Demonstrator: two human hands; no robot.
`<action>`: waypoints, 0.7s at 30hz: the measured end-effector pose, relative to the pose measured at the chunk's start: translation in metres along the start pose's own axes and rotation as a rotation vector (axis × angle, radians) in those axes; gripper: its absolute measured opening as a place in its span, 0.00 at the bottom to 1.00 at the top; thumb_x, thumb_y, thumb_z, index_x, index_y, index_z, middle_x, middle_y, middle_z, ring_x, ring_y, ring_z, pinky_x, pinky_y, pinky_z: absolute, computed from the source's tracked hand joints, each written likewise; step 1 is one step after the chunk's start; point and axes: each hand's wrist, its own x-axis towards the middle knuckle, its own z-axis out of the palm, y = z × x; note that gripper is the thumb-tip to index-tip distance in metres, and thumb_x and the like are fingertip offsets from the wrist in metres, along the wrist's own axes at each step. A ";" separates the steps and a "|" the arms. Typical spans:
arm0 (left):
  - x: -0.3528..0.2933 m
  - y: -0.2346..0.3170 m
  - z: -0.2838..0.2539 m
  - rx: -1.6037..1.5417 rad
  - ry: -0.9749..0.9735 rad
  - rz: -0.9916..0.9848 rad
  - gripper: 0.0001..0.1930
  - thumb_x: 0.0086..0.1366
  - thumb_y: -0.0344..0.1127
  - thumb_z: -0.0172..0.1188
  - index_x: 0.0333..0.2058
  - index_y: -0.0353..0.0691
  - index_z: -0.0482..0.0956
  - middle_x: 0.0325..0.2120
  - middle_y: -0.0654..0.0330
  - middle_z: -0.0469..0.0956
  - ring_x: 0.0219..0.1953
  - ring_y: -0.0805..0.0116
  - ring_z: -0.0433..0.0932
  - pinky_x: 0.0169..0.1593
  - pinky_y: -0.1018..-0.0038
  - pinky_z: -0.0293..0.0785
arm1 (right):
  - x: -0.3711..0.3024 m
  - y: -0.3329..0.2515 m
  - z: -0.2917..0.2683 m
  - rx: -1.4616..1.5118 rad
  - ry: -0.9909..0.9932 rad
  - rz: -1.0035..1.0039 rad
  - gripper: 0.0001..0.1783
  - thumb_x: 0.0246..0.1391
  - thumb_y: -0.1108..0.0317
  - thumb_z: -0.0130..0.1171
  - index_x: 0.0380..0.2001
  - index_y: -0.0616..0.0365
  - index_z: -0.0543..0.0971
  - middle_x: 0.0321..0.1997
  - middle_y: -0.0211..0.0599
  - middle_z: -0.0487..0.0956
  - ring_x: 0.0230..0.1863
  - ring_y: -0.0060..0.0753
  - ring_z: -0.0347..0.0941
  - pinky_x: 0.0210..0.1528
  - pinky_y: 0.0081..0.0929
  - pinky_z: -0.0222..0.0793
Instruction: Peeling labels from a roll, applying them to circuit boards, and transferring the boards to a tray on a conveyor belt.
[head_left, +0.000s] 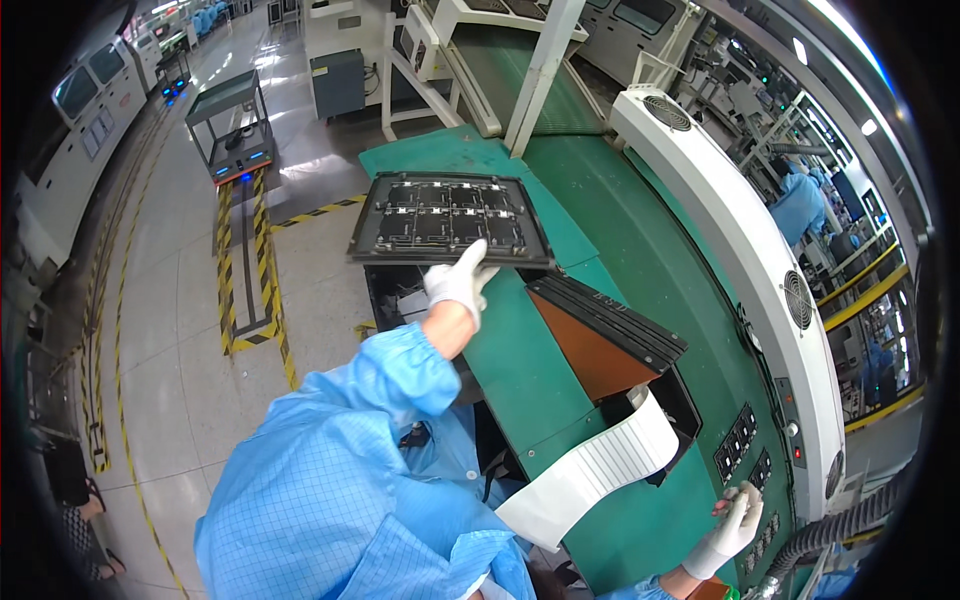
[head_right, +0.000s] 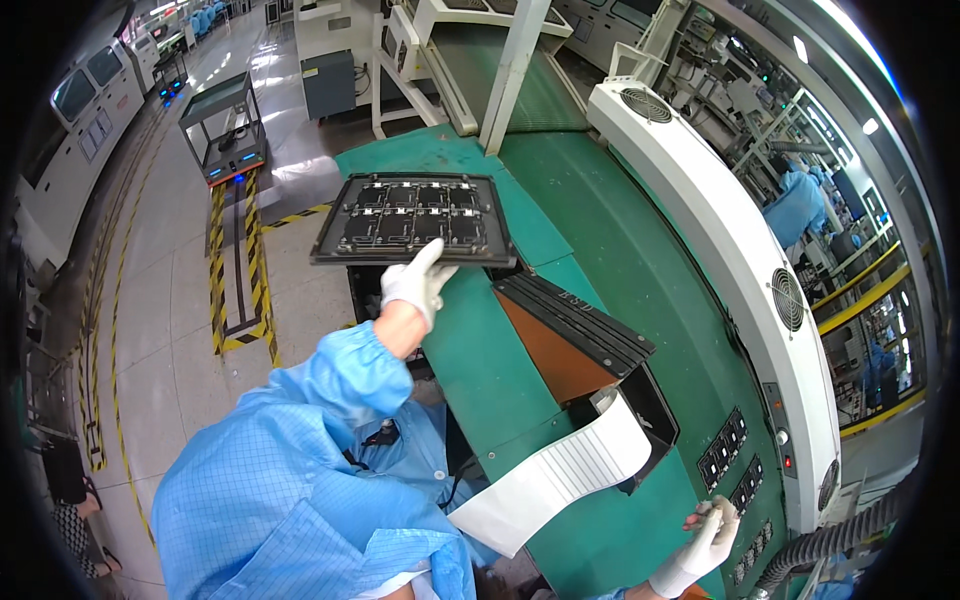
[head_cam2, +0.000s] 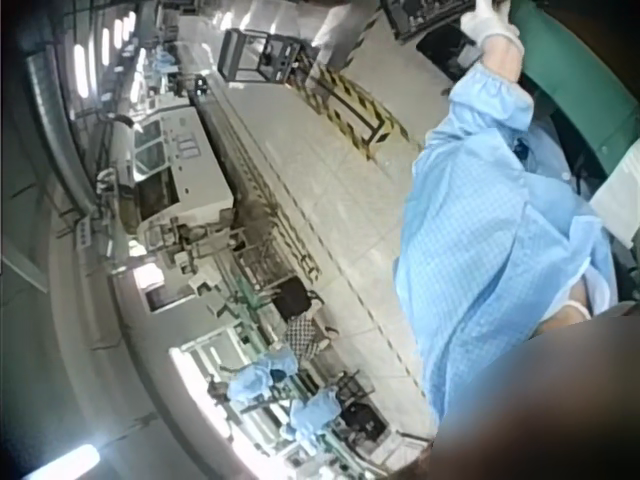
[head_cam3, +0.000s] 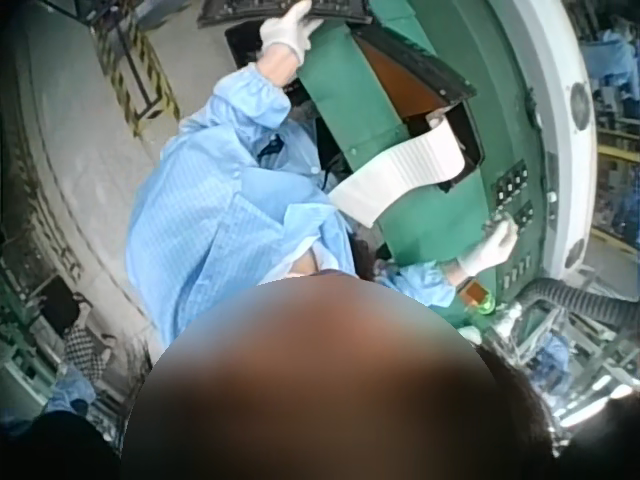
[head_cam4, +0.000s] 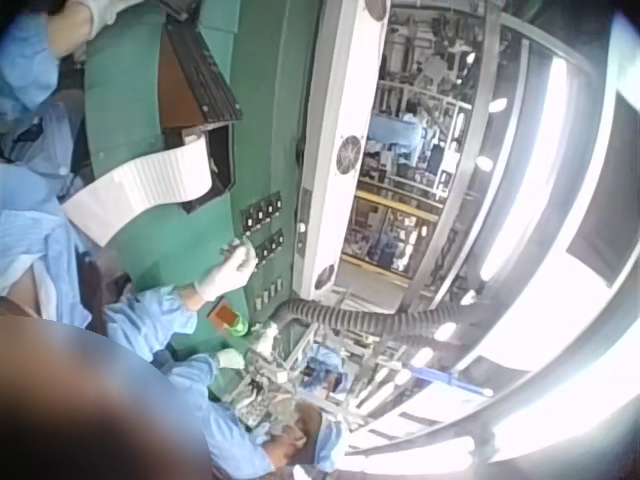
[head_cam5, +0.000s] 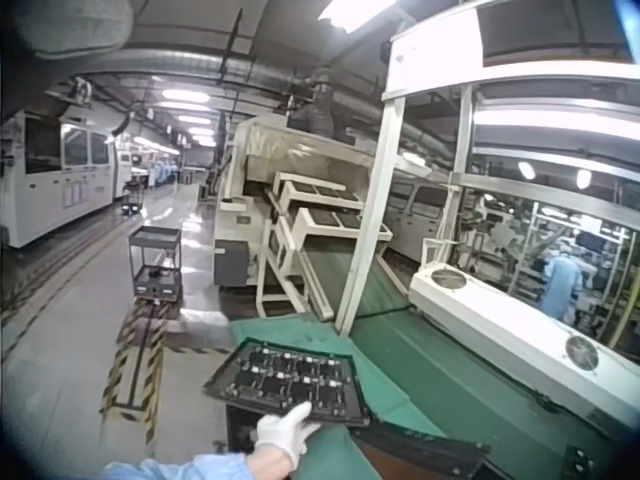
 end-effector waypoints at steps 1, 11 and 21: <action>0.003 -0.007 0.008 -0.010 0.071 0.023 0.15 0.59 0.39 0.68 0.38 0.36 0.76 0.41 0.51 0.81 0.48 0.51 0.80 0.14 0.74 0.54 | -0.004 -0.012 0.008 -0.003 -0.006 0.000 0.13 0.66 0.66 0.48 0.44 0.66 0.75 0.32 0.33 0.75 0.24 0.13 0.64 0.26 0.10 0.58; 0.061 -0.039 0.031 -0.437 -0.547 -0.639 0.27 0.71 0.43 0.51 0.58 0.23 0.63 0.59 0.39 0.67 0.62 0.43 0.66 0.67 0.53 0.61 | -0.029 -0.112 0.103 -0.111 -0.467 -0.170 0.08 0.58 0.79 0.46 0.37 0.69 0.76 0.31 0.38 0.75 0.26 0.21 0.70 0.29 0.17 0.66; 0.089 0.144 -0.079 2.135 -0.607 1.059 0.22 0.55 0.24 0.52 0.50 0.45 0.78 0.49 0.58 0.78 0.52 0.54 0.75 0.57 0.64 0.70 | -0.027 -0.101 0.306 -0.205 -1.107 -0.742 0.15 0.53 0.65 0.61 0.42 0.60 0.78 0.38 0.44 0.79 0.40 0.46 0.77 0.44 0.35 0.73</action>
